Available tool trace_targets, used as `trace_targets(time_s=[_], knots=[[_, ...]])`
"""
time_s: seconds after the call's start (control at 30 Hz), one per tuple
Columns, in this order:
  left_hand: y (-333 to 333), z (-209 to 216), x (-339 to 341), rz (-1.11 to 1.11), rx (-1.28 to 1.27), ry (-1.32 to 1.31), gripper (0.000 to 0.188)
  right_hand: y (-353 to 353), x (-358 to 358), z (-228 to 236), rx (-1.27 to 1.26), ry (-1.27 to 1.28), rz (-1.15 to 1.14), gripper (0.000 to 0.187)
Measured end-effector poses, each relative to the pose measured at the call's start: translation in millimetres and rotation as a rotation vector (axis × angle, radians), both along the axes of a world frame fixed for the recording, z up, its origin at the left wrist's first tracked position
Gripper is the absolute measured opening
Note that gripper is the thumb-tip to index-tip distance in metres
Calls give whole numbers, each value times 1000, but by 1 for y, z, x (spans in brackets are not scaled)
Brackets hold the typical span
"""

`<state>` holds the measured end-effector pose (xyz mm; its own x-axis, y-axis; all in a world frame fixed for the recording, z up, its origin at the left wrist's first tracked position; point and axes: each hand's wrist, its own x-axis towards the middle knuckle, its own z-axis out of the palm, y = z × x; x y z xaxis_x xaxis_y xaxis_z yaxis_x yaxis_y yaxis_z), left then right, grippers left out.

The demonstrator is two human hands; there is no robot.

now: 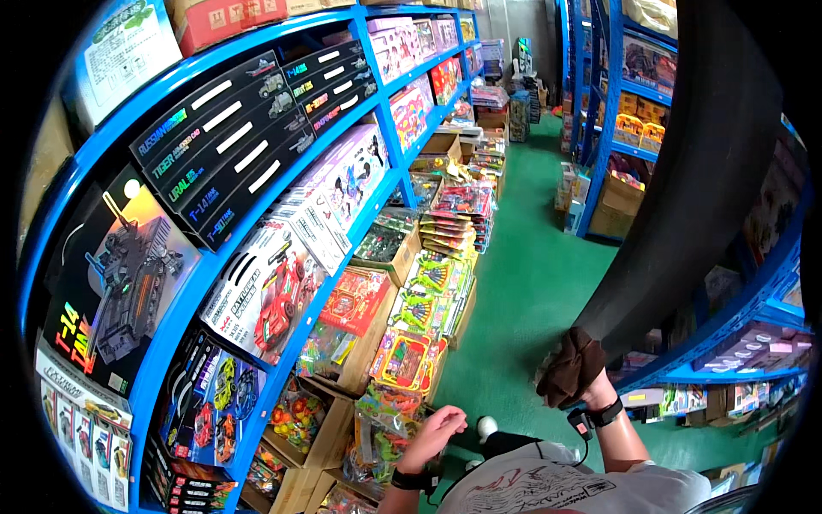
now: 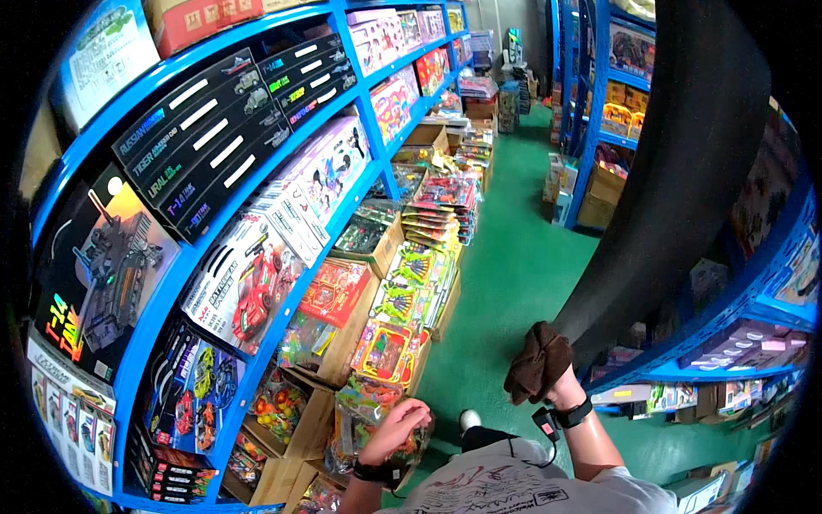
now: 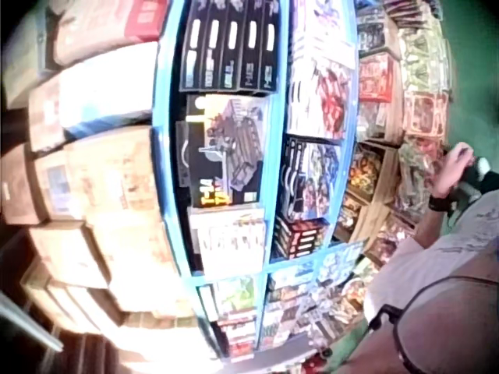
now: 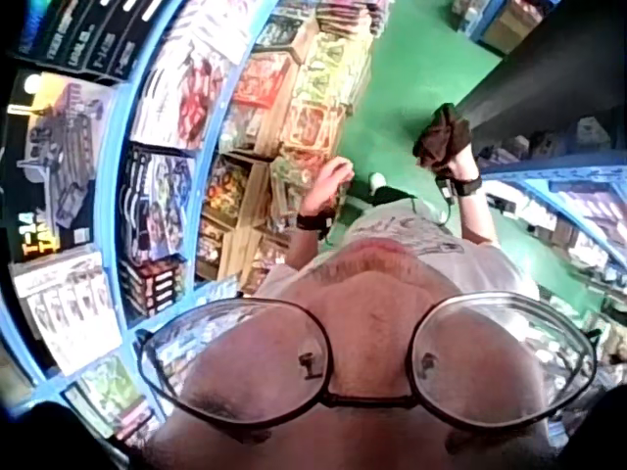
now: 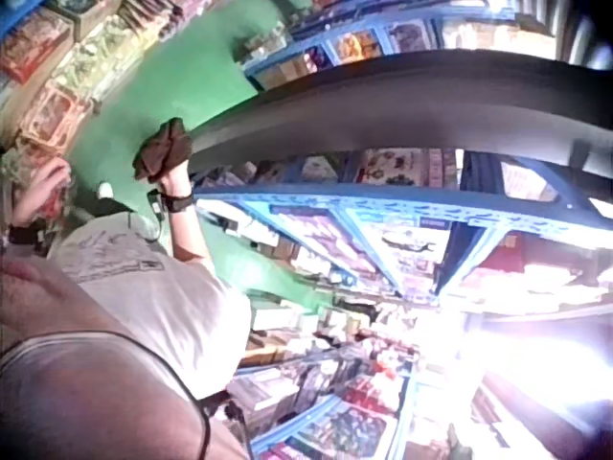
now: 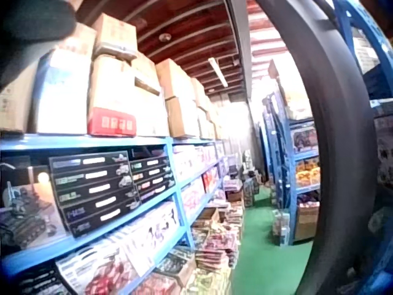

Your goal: The person walks through a warehouse aisle and wipes the blue metal shelving units with a brown cloth. They clean the horizontal edges and surfaces of the shelves, moving from one section to another while handling the cloth.

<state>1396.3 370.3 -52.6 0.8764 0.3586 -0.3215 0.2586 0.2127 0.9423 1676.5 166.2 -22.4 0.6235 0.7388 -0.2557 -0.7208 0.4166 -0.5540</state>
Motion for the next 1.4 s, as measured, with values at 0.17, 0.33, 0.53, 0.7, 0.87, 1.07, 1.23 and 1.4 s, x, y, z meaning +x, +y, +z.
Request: trace_targets(time_s=[0.17, 0.33, 0.53, 0.7, 0.87, 1.07, 1.23, 1.4], knots=[[-1, -36, 4, 5, 4, 23, 23, 13, 4, 5, -10, -77, -124, 29], [13, -50, 25, -74, -74, 283, 21, 30, 30, 65, -54, -168, 71, 40], [42, -62, 101, -102, 44, 183, 22, 34, 134, -13, 73, -111, 42, 34], [57, -52, 206, -181, 67, 201, 21, 34, 202, -14, 24, -200, -103, 32], [56, -37, 321, -352, 64, 139, 24, 37, 267, 20, -184, -287, -178, 33], [56, -37, 446, -700, 457, 98, 32, 38, 340, 4, -52, 120, -90, 34], [59, -40, 530, -945, 308, 170, 29, 46, 358, 13, -406, -126, -176, 38], [88, -54, 626, -1064, 269, 103, 36, 56, 415, -14, -427, -126, -210, 36]])
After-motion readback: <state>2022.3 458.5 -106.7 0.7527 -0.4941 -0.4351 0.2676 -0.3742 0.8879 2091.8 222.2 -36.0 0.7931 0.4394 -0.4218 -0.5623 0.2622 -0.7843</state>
